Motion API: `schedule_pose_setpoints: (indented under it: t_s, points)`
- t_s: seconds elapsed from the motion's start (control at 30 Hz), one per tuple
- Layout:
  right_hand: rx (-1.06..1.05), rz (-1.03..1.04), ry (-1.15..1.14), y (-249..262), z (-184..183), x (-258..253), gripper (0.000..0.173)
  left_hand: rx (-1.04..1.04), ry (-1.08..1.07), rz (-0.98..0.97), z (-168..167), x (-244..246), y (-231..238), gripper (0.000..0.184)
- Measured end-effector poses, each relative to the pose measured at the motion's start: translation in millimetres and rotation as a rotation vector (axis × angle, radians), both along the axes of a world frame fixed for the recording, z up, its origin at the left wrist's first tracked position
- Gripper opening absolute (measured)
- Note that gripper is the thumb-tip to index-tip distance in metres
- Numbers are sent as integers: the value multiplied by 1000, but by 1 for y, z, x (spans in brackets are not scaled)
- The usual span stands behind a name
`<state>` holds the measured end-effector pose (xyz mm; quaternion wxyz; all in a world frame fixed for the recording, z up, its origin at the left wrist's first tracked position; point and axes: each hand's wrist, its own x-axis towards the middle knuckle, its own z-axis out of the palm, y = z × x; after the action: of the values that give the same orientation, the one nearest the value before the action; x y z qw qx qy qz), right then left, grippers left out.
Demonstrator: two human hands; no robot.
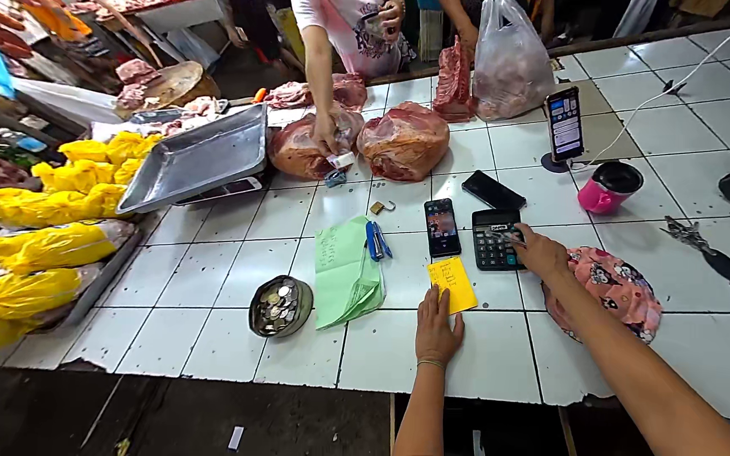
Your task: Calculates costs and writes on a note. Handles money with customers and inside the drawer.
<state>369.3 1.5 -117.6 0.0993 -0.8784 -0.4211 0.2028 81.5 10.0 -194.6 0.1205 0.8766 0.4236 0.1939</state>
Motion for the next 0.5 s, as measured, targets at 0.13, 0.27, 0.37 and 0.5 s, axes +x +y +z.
schedule_pose_setpoints:
  t_s: [0.13, 0.27, 0.37, 0.5]
  points:
    - [9, 26, -27, 6, 4, 3, 51, -15, 56, 0, 5, 1, 5, 57]
    - [58, 9, -38, 7, -2, 5, 50, -70, 144, 1, 11, 7, 9, 58]
    - [32, 37, -52, 8, -5, 4, 49, -6, 135, -16, 8, 9, 14, 59]
    - [39, 108, -100, 9, -9, -1, 49, 71, 116, -20, 1, 9, 17, 65]
